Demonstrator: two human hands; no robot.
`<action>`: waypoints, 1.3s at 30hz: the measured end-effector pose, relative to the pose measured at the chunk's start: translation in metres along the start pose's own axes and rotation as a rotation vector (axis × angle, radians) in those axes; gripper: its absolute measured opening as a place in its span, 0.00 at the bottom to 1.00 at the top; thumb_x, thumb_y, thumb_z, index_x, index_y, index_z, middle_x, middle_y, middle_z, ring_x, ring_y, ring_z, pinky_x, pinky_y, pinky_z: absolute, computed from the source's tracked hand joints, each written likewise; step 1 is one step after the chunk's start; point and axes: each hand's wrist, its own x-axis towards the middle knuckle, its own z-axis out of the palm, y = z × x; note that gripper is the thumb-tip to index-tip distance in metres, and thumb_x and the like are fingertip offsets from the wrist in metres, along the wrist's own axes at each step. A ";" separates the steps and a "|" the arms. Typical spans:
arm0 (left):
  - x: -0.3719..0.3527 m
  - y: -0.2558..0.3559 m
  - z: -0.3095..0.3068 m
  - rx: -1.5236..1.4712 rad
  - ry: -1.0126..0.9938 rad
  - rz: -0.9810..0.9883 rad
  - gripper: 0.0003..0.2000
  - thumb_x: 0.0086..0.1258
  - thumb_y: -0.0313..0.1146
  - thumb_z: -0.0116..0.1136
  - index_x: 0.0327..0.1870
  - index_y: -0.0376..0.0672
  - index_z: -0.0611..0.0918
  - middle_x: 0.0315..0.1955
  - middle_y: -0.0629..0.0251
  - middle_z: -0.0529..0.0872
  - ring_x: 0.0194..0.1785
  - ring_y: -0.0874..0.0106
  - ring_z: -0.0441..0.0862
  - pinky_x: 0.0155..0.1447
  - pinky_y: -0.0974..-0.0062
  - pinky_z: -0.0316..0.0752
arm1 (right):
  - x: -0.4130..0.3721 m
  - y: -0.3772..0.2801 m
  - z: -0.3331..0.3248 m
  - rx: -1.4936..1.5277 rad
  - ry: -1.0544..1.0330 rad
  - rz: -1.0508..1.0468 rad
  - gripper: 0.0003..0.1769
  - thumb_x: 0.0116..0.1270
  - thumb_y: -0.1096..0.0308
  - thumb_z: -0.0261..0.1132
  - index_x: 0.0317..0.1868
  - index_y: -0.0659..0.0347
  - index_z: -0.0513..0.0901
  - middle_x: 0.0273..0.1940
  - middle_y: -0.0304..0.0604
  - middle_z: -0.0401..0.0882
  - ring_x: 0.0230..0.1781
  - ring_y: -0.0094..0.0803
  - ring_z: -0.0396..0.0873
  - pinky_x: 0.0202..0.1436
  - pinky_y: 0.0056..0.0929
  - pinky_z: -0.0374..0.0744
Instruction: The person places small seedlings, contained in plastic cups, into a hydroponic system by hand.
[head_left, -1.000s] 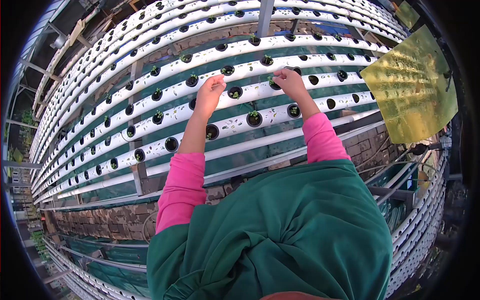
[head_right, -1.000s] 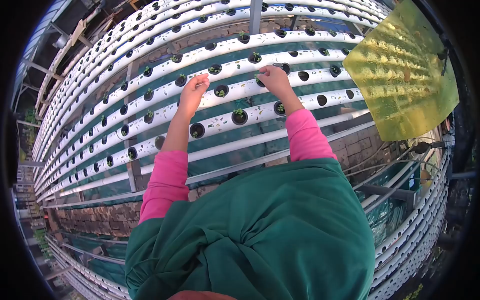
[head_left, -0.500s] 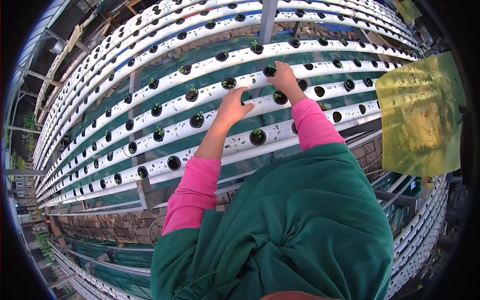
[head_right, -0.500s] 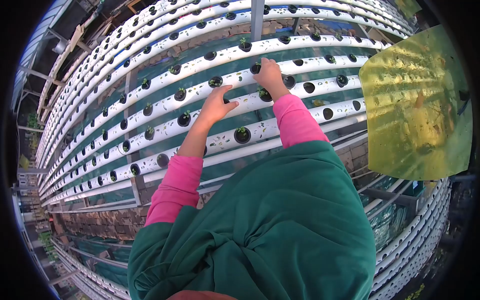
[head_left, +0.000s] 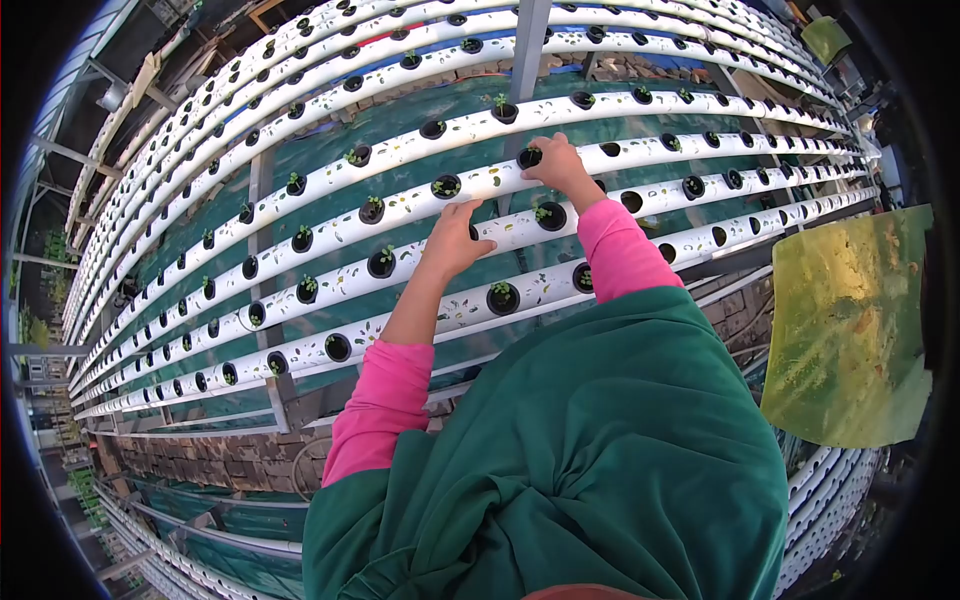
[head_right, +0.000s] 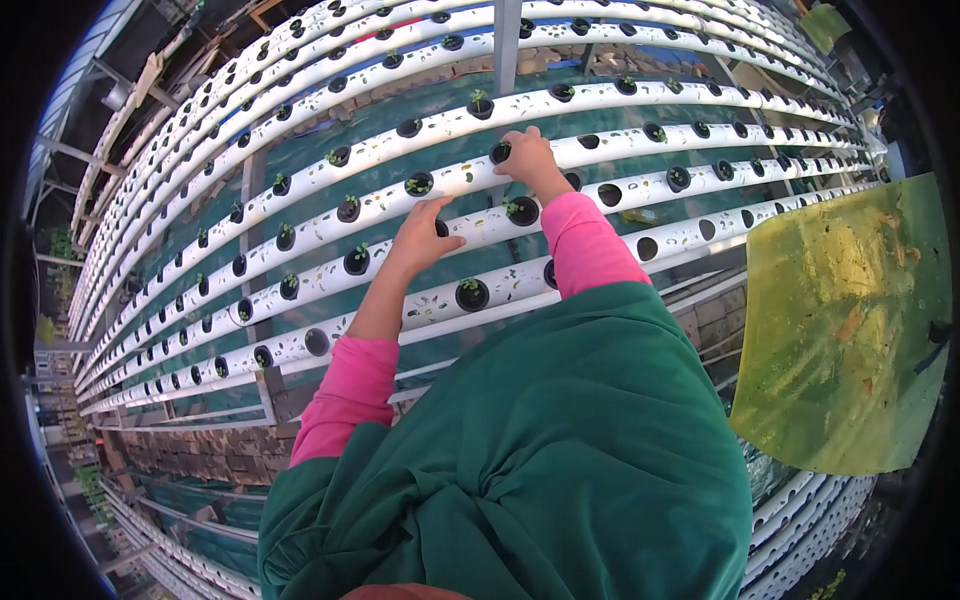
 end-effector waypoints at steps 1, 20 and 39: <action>-0.001 0.000 0.000 -0.002 0.001 -0.001 0.38 0.51 0.38 0.73 0.66 0.43 0.72 0.59 0.51 0.73 0.61 0.56 0.74 0.64 0.67 0.70 | 0.004 0.006 0.003 0.082 0.018 -0.026 0.40 0.43 0.58 0.79 0.60 0.59 0.78 0.53 0.54 0.75 0.50 0.50 0.79 0.57 0.41 0.78; 0.010 -0.010 -0.007 -0.100 0.024 -0.143 0.37 0.53 0.45 0.72 0.66 0.42 0.72 0.59 0.50 0.76 0.63 0.59 0.74 0.65 0.65 0.70 | -0.005 0.060 -0.076 0.505 0.294 -0.003 0.35 0.48 0.76 0.71 0.60 0.56 0.74 0.46 0.51 0.83 0.44 0.41 0.83 0.48 0.34 0.80; 0.013 -0.015 -0.004 -0.156 0.049 -0.202 0.38 0.53 0.44 0.72 0.65 0.38 0.72 0.58 0.47 0.77 0.61 0.58 0.76 0.63 0.65 0.70 | -0.003 0.124 -0.058 0.545 0.251 0.219 0.38 0.49 0.63 0.75 0.62 0.61 0.74 0.51 0.53 0.82 0.49 0.41 0.83 0.52 0.34 0.80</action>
